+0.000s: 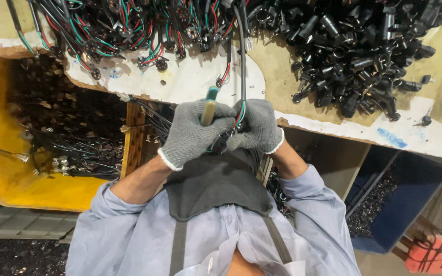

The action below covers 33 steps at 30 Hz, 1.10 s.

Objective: The person sits at a workbench and uses a handheld wire stripper to strip insulation from the ends of electrical wires. They repeatedly pick up a wire, operate the stripping tool on its end, and place the processed wire aside, working through a pile of wires one at a time.

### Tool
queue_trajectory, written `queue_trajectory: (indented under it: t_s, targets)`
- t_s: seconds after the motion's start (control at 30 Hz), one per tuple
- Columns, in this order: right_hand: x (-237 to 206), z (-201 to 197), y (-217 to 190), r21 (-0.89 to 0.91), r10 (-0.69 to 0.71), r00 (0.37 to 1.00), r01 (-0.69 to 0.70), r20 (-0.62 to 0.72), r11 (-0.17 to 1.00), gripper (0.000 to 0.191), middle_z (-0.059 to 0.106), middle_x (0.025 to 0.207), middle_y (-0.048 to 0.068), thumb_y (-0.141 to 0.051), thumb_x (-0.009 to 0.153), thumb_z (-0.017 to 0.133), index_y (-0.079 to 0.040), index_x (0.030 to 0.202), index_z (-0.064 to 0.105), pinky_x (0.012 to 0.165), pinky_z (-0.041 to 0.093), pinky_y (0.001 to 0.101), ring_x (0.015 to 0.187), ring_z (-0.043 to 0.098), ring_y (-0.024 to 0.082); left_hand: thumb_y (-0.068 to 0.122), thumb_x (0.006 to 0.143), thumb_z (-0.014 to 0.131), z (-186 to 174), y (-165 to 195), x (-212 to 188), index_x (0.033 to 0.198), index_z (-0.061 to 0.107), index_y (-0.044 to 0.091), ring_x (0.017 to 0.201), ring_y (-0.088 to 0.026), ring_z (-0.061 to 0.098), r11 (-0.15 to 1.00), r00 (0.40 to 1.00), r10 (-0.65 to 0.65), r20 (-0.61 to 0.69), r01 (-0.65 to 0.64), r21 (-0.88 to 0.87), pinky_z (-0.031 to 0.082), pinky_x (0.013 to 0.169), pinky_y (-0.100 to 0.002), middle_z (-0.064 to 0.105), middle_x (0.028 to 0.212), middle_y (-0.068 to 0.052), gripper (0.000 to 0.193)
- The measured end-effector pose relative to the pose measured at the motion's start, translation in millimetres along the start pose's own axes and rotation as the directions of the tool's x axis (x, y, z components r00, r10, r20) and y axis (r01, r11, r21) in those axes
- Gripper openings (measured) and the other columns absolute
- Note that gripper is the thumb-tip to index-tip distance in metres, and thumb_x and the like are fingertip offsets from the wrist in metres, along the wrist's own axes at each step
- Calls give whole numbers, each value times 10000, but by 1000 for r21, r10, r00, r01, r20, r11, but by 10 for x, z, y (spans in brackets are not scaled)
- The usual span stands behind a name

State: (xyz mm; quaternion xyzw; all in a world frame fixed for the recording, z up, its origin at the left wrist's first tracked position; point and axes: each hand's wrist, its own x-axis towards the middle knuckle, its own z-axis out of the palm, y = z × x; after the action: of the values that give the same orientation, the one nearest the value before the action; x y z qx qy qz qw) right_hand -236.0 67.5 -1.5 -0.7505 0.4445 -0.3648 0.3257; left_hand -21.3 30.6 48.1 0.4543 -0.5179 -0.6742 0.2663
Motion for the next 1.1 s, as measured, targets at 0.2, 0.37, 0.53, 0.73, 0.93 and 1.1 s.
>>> queue_trajectory:
  t_s: [0.2, 0.37, 0.53, 0.73, 0.93, 1.1]
  targets:
    - [10, 10, -95, 58, 167, 985, -170, 51, 984, 610, 621, 844, 114, -619, 947, 707, -58, 1185, 691, 665, 500, 385, 716, 635, 320, 91, 861, 819, -115, 378, 99, 1022, 777, -20, 833, -162, 717, 896, 917, 395, 65, -400, 193, 565, 753, -270, 744, 958, -105, 200]
    - [57, 65, -269, -142, 81, 993, -69, 83, 987, 419, 619, 733, 96, -481, 834, 825, -115, 901, 633, 636, 479, 448, 675, 622, 344, 117, 862, 802, -318, 499, -161, 1032, 771, 21, 820, -191, 708, 780, 742, 573, -349, -624, -47, 559, 732, -309, 727, 951, -101, 197]
    - [-56, 299, -324, -329, 117, 902, 29, 416, 944, 359, 661, 744, 99, -423, 711, 785, -135, 893, 671, 635, 491, 496, 682, 636, 359, 143, 863, 784, 21, -335, -405, 1041, 765, 62, 808, -220, 699, 802, 778, 596, 198, -567, -186, 553, 711, -348, 709, 944, -96, 196]
    - [-338, 332, -340, -2, 25, 898, -27, 439, 1000, 387, 706, 1013, 108, -373, 804, 717, -118, 1093, 694, 861, 522, 459, 961, 653, 328, 173, 864, 763, 117, -192, -730, 1053, 758, 111, 792, -255, 688, 735, 496, 607, 620, -646, -203, 545, 685, -395, 688, 936, -91, 198]
    - [-166, 280, -342, -238, -143, 909, 250, 393, 939, 457, 686, 998, 131, -488, 739, 735, -129, 1017, 692, 880, 498, 511, 965, 635, 346, 278, 934, 757, 40, 106, 352, 1044, 752, 138, 759, -295, 677, 437, 826, 546, 136, -420, 796, 528, 630, -438, 665, 910, -109, 178]
    - [-256, 225, -300, -454, 179, 731, 196, 659, 869, 287, 671, 891, 100, -373, 1027, 621, -116, 1140, 685, 689, 507, 489, 851, 647, 323, 350, 815, 776, -34, -363, 758, 980, 771, 106, 766, -352, 673, 450, 880, 473, 49, -289, 845, 516, 623, -474, 673, 897, -149, 294]
